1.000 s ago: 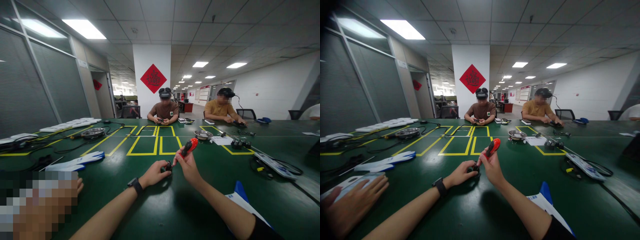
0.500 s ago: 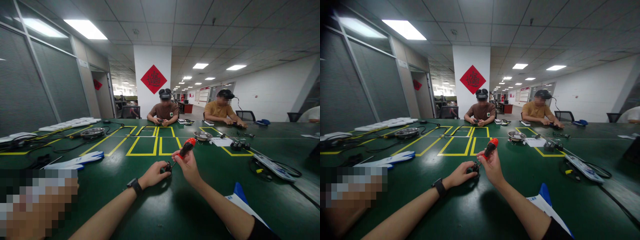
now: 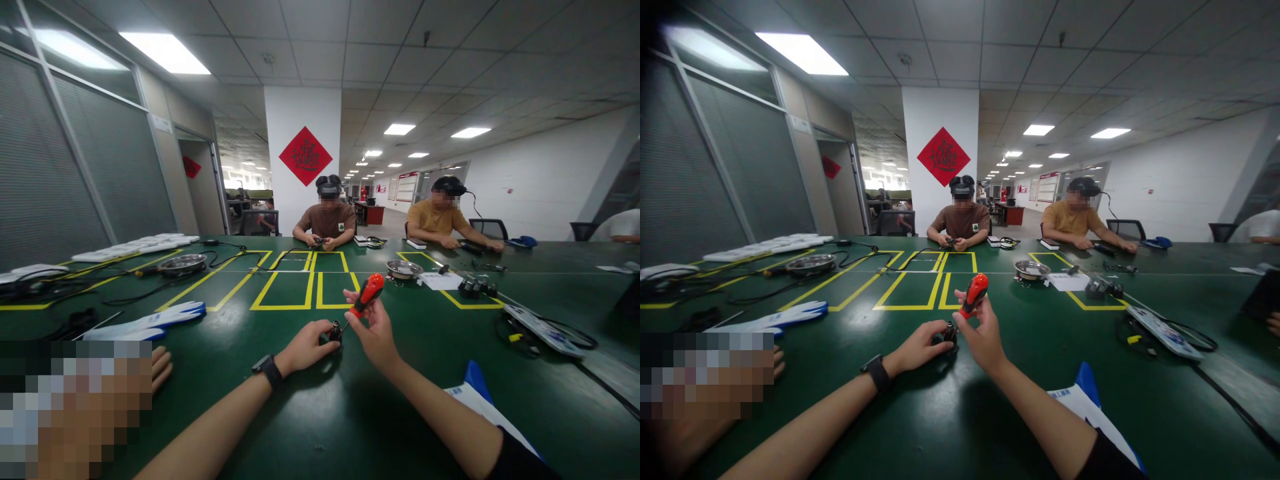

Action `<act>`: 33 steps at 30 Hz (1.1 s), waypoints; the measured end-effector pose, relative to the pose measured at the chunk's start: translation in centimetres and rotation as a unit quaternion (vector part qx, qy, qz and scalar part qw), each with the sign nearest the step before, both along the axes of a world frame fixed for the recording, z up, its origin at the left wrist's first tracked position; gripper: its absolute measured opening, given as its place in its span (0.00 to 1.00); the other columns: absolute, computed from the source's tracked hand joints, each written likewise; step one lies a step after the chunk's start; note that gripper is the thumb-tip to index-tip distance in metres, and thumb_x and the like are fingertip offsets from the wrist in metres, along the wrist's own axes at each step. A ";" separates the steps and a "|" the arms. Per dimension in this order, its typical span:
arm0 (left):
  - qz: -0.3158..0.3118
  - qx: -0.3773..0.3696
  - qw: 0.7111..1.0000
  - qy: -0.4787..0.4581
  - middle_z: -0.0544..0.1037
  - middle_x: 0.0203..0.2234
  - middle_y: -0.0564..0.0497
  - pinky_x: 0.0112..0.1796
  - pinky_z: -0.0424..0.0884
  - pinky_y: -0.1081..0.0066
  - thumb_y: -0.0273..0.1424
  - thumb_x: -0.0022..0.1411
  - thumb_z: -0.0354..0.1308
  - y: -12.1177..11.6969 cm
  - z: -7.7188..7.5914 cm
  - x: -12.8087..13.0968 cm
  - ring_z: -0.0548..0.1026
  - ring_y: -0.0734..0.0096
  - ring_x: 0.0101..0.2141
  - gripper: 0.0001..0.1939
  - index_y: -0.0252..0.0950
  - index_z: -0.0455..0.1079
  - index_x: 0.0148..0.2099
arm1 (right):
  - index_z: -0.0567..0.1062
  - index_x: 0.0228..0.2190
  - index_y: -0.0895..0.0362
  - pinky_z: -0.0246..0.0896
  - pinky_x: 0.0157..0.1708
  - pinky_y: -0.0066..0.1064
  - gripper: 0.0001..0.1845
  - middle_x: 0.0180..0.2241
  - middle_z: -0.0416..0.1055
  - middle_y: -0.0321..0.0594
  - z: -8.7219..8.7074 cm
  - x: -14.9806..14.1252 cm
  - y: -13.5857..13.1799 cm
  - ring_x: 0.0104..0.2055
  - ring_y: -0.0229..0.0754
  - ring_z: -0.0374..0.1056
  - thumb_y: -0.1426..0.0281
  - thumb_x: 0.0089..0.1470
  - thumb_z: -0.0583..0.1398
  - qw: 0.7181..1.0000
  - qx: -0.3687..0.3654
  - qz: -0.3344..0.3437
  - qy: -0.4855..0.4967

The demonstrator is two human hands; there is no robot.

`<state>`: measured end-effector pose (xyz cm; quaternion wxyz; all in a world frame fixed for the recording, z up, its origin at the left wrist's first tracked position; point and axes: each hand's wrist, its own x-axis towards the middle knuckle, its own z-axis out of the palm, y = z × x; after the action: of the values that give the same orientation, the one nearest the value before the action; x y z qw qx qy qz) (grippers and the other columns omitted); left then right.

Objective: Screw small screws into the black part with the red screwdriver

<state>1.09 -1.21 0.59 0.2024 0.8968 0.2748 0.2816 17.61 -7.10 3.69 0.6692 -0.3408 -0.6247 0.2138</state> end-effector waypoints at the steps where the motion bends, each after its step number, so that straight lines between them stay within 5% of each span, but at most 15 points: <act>1: -0.001 0.001 1.000 0.000 0.72 0.30 0.52 0.36 0.64 0.72 0.34 0.58 0.55 0.0 0.0 0.0 0.68 0.71 0.32 0.08 0.34 0.68 0.34 | 0.67 0.44 0.55 0.61 0.47 0.38 0.17 0.47 0.68 0.46 0.0 0.0 -0.1 0.46 0.44 0.66 0.70 0.51 0.59 1.000 0.009 -0.017 -0.017; 5: -0.003 0.003 1.000 0.000 0.71 0.30 0.52 0.35 0.64 0.73 0.34 0.58 0.55 0.0 0.1 0.1 0.68 0.71 0.32 0.08 0.34 0.68 0.34 | 0.70 0.29 0.57 0.61 0.40 0.33 0.04 0.33 0.71 0.41 -0.2 0.4 0.0 0.36 0.41 0.67 0.68 0.51 0.59 0.990 0.021 -0.085 -0.106; 9: -0.004 0.002 1.000 0.003 0.71 0.30 0.51 0.35 0.64 0.73 0.34 0.58 0.54 -0.1 0.1 0.1 0.68 0.70 0.32 0.08 0.34 0.68 0.35 | 0.67 0.21 0.57 0.59 0.29 0.29 0.12 0.21 0.66 0.34 -0.4 0.7 0.1 0.24 0.37 0.64 0.65 0.52 0.57 0.986 -0.014 -0.093 -0.136; 33: 0.000 0.003 1.000 0.007 0.72 0.30 0.51 0.36 0.65 0.72 0.33 0.56 0.55 -0.1 0.1 0.1 0.68 0.70 0.32 0.08 0.34 0.68 0.35 | 0.65 0.19 0.56 0.55 0.26 0.28 0.15 0.15 0.61 0.31 -0.6 0.8 0.0 0.20 0.36 0.60 0.65 0.54 0.55 0.987 -0.031 -0.102 -0.123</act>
<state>1.15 -1.35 0.65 0.1978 0.8992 0.2755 0.2763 18.45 -7.06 3.13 0.5945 -0.4469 -0.6575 0.1203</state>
